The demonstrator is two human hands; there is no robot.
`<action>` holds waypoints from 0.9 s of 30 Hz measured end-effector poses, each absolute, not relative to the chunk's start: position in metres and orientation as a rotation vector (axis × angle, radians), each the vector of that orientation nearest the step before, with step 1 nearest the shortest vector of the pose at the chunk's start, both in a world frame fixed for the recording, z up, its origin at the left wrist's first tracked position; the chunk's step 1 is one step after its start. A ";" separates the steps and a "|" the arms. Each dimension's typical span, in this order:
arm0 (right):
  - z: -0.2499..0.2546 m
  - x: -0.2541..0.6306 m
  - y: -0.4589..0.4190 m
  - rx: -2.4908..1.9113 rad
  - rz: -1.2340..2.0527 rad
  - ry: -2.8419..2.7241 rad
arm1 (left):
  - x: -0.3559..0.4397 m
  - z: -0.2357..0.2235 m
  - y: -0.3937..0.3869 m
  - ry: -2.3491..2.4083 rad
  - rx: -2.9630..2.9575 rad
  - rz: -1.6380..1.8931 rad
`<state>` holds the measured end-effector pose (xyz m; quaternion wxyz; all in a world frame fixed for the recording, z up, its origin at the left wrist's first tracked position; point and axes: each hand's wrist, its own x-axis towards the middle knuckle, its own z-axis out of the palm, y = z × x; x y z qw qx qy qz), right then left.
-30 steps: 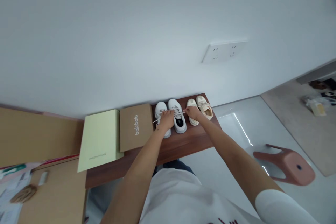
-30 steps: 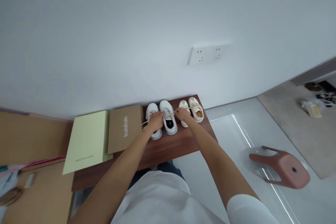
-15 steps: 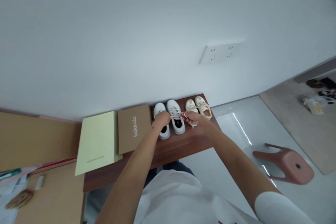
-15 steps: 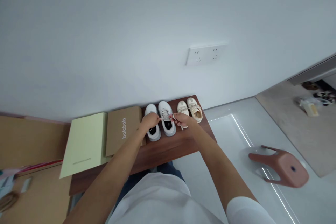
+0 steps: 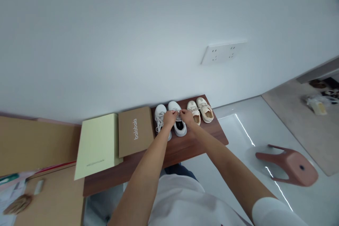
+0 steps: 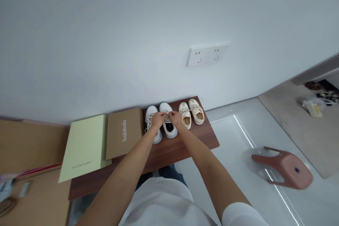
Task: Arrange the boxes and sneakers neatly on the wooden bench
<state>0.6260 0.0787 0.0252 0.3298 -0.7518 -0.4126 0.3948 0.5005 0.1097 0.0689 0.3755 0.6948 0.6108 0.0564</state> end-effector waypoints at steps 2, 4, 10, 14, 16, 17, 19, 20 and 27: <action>0.026 0.625 0.077 -1.961 1.000 -1.120 | 0.501 0.068 0.109 1.546 1.770 0.134; 0.027 0.625 0.075 -1.941 0.977 -1.163 | 0.501 0.067 0.108 1.545 1.773 0.124; 0.028 0.627 0.070 -1.811 0.945 -1.325 | 0.500 0.064 0.112 1.505 1.821 0.060; 0.025 0.626 0.069 -1.800 0.937 -1.468 | 0.499 0.063 0.113 1.445 1.894 -0.023; 0.024 0.625 0.069 -1.801 0.935 -1.512 | 0.499 0.063 0.113 1.407 1.930 -0.068; 0.024 0.625 0.069 -1.801 0.930 -1.526 | 0.500 0.063 0.113 1.389 1.948 -0.088; 0.025 0.627 0.070 -1.816 0.908 -1.560 | 0.500 0.064 0.113 1.355 1.981 -0.120; 0.026 0.628 0.071 -1.839 0.889 -1.602 | 0.501 0.065 0.113 1.341 1.997 -0.132; 0.037 0.647 0.074 -2.048 0.777 -1.833 | 0.490 0.072 0.112 1.422 2.079 -0.210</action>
